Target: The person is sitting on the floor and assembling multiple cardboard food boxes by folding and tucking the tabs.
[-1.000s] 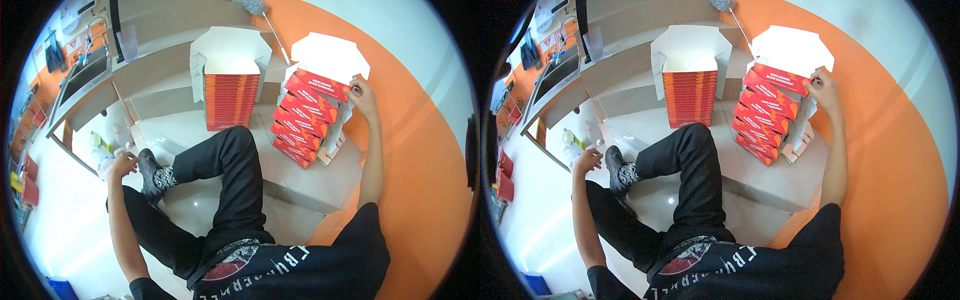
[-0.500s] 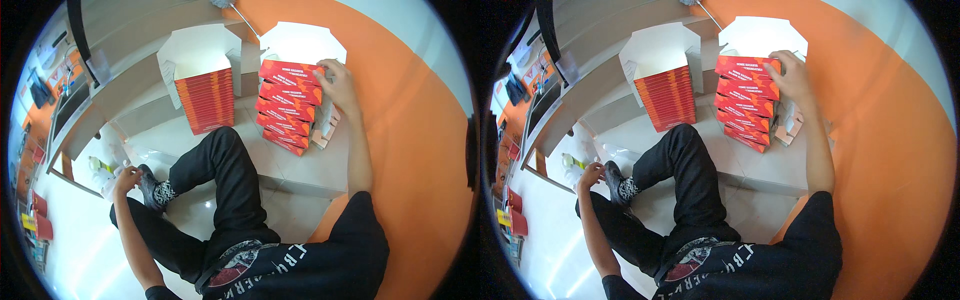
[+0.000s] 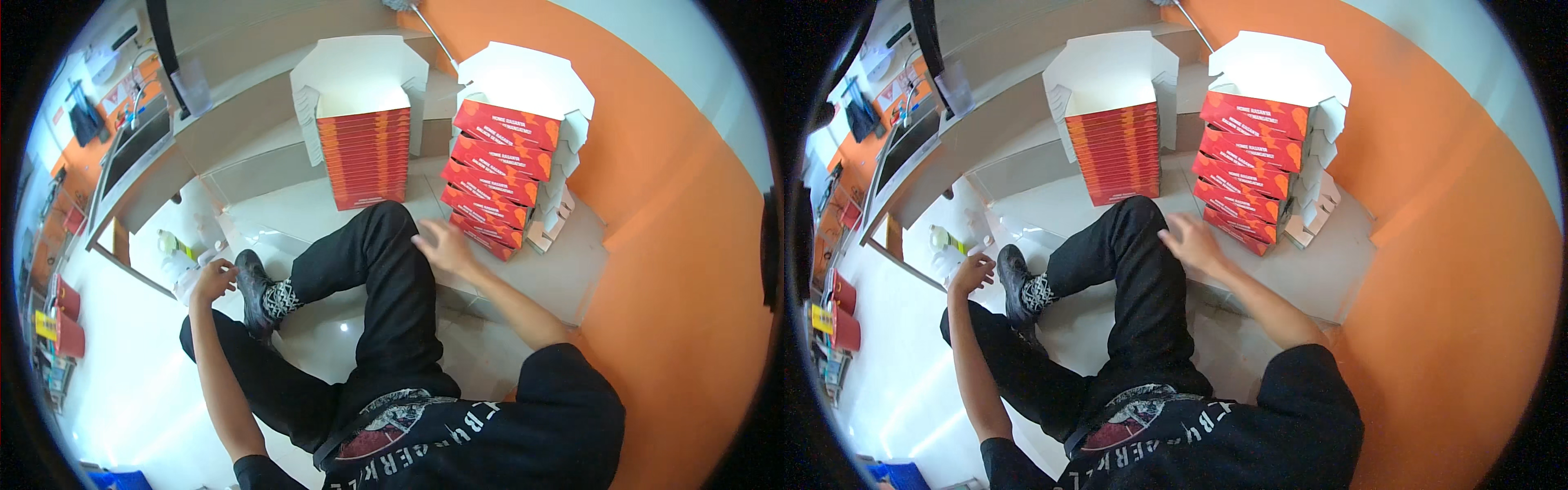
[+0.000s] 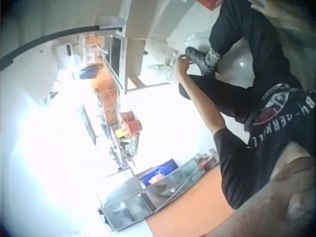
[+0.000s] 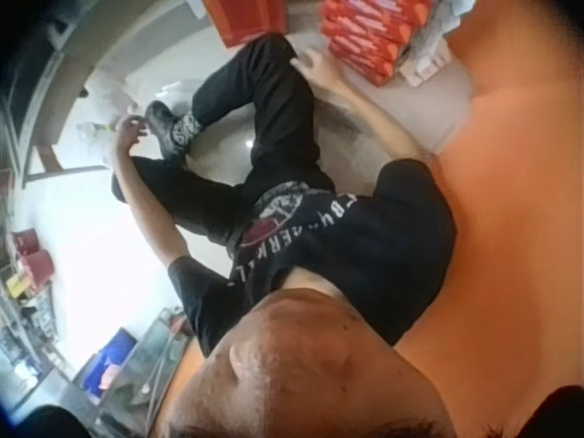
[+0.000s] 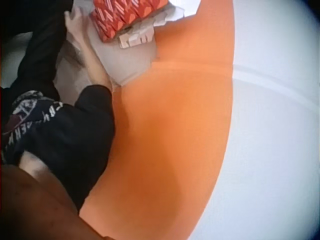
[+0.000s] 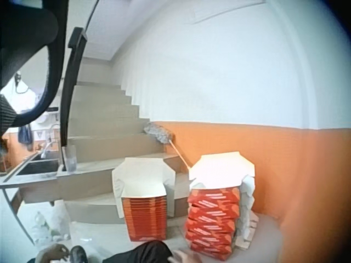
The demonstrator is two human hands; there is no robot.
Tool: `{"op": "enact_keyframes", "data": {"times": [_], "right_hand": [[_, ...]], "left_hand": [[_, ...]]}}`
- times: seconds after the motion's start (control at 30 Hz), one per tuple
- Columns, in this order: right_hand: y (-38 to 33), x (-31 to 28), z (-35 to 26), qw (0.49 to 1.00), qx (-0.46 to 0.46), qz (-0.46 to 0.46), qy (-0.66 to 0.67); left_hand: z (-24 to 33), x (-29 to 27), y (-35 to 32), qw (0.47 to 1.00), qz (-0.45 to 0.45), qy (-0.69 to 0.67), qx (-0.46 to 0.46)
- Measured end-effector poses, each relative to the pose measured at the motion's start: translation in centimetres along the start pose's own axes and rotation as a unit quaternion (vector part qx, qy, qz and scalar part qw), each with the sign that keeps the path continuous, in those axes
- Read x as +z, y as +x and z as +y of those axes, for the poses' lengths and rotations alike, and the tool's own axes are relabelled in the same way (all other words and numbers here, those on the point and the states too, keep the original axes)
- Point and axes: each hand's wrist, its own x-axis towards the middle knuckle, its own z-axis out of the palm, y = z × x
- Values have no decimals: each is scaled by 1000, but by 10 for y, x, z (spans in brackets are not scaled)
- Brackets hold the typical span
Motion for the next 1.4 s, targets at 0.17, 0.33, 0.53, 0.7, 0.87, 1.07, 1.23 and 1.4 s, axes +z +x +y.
{"op": "enact_keyframes", "data": {"times": [0.17,0.33,0.53,0.7,0.87,1.07,1.23,1.4], "right_hand": [[40,-89,4,995,-4,93,-16],[7,-117,11,950,182,251,25],[-80,-64,71,868,264,370,198],[-102,-43,119,880,366,281,113],[-102,-50,138,907,307,275,86],[-117,-56,165,944,234,209,99],[-143,-118,199,932,245,127,-236],[-125,-161,236,943,272,-60,-180]], "left_hand": [[-10,-14,-15,1000,12,16,-19],[-14,-18,-25,999,25,-19,-14],[-13,-19,-23,1000,18,-17,-7],[-8,-11,-25,1000,14,-4,-9],[1,12,-33,1000,17,-3,-2],[2,39,-46,1000,19,1,-4],[-2,41,-44,1000,10,8,0],[-2,50,-29,999,16,32,6]]}}
